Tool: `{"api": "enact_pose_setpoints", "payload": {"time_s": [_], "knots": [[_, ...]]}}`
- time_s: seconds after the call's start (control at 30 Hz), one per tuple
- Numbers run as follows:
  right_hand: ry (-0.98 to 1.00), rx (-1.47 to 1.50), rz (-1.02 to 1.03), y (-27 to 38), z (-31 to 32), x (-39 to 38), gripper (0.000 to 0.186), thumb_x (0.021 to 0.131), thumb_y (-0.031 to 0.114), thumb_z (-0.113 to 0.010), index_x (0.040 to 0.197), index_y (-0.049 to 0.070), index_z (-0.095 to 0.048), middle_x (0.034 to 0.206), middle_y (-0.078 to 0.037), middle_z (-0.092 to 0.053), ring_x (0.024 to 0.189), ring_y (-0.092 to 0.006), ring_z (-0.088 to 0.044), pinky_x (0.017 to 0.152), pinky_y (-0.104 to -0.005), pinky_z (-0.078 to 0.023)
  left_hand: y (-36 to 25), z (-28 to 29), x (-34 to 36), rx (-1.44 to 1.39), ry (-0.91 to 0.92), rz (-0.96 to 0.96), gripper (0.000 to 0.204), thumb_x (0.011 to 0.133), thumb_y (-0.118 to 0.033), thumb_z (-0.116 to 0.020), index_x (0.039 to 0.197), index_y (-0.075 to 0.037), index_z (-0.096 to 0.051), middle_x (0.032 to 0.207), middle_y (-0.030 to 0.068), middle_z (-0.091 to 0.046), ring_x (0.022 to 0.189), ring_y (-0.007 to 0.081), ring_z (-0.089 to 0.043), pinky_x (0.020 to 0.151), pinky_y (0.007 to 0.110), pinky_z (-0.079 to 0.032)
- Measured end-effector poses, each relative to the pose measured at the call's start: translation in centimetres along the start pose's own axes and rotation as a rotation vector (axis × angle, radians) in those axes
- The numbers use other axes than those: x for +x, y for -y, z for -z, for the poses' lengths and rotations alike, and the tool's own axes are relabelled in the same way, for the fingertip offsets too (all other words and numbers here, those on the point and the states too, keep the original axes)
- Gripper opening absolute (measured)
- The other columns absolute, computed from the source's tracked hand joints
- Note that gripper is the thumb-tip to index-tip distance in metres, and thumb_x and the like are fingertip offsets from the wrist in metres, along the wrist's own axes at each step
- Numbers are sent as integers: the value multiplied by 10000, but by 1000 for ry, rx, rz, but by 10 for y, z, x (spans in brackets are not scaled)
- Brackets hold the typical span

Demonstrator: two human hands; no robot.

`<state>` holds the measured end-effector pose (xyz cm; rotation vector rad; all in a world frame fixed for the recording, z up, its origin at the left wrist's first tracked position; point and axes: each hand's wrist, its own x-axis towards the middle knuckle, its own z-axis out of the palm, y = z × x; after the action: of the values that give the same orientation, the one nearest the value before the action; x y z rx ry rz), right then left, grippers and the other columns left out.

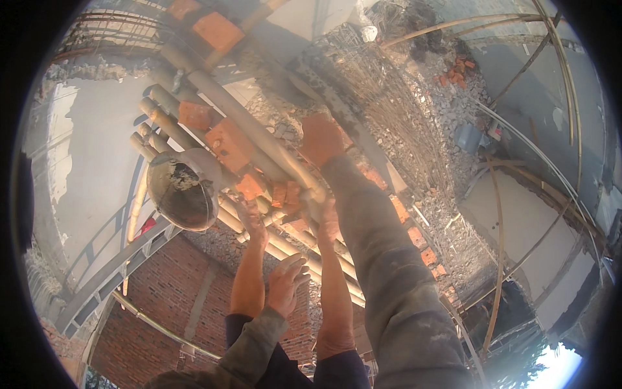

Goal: The person lays bricks on a bamboo scaffold, applies mortar with a trowel, and ties rebar with wire. The person scoops mortar from a bucket and places bricks one by one.

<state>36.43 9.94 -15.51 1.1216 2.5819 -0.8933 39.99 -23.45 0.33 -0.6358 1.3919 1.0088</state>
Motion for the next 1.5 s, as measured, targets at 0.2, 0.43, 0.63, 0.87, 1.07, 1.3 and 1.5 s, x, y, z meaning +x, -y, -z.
{"api": "enact_pose_setpoints", "payload": {"time_s": [0.2, 0.43, 0.63, 0.87, 1.07, 1.3, 1.5], "knots": [[66, -295, -48, -59, -23, -87, 287, 866, 84, -694, 1137, -8, -711, 1091, -193, -685, 974, -341, -729, 799, -415, -617, -18, -7, 7, -58, 12, -10, 468, 1060, -159, -677, 1467, 53, -587, 1373, 181, -659, 1172, 261, -676, 991, 402, -590], [107, -199, 50, -128, 42, -194, 68, 902, 42, -600, 963, 11, -608, 824, -186, -650, 751, -380, -646, 675, -475, -531, -14, -9, 11, -179, 11, -8, 454, 1055, -185, -686, 1440, 47, -615, 1345, 166, -667, 1170, 250, -673, 997, 402, -581], [-4, 357, -486, -3, 188, -222, 75, 1001, 83, -632, 1001, 9, -643, 771, -37, -630, 633, -143, -585, 547, -329, -444, -6, -4, 19, -270, -71, -25, 416, 1052, -166, -671, 1407, 49, -635, 1315, 159, -688, 1126, 225, -682, 945, 380, -588], [298, 99, 198, 183, 170, -133, 177, 971, 59, -626, 1134, 12, -677, 964, -148, -665, 787, -295, -677, 709, -440, -552, -14, 12, 30, -602, -315, -109, 247, 1010, -94, -686, 1230, 13, -722, 1118, 74, -695, 924, 162, -701, 781, 302, -586], [173, -442, 842, 321, -2, 5, 127, 907, 73, -671, 1031, 56, -693, 1040, -163, -705, 889, -381, -730, 759, -496, -604, -35, 13, 27, -717, -235, -206, 266, 1001, 0, -636, 1251, 30, -722, 1054, 50, -667, 872, 123, -688, 714, 287, -588], [521, -525, 1026, 344, -121, 19, 126, 864, 101, -696, 972, 59, -745, 998, -167, -724, 1029, -391, -721, 852, -496, -591, -76, 32, 1, -945, -289, -170, 177, 977, -29, -695, 1129, 34, -760, 1005, 72, -687, 805, 163, -717, 702, 310, -626], [894, -408, 580, 307, -136, 3, 249, 908, 210, -719, 1059, 12, -708, 1080, -230, -723, 1119, -436, -682, 947, -522, -551, -108, 54, -18, -854, -282, -192, 240, 990, -38, -685, 1201, 51, -760, 934, 73, -705, 762, 158, -696, 691, 298, -609]]}}
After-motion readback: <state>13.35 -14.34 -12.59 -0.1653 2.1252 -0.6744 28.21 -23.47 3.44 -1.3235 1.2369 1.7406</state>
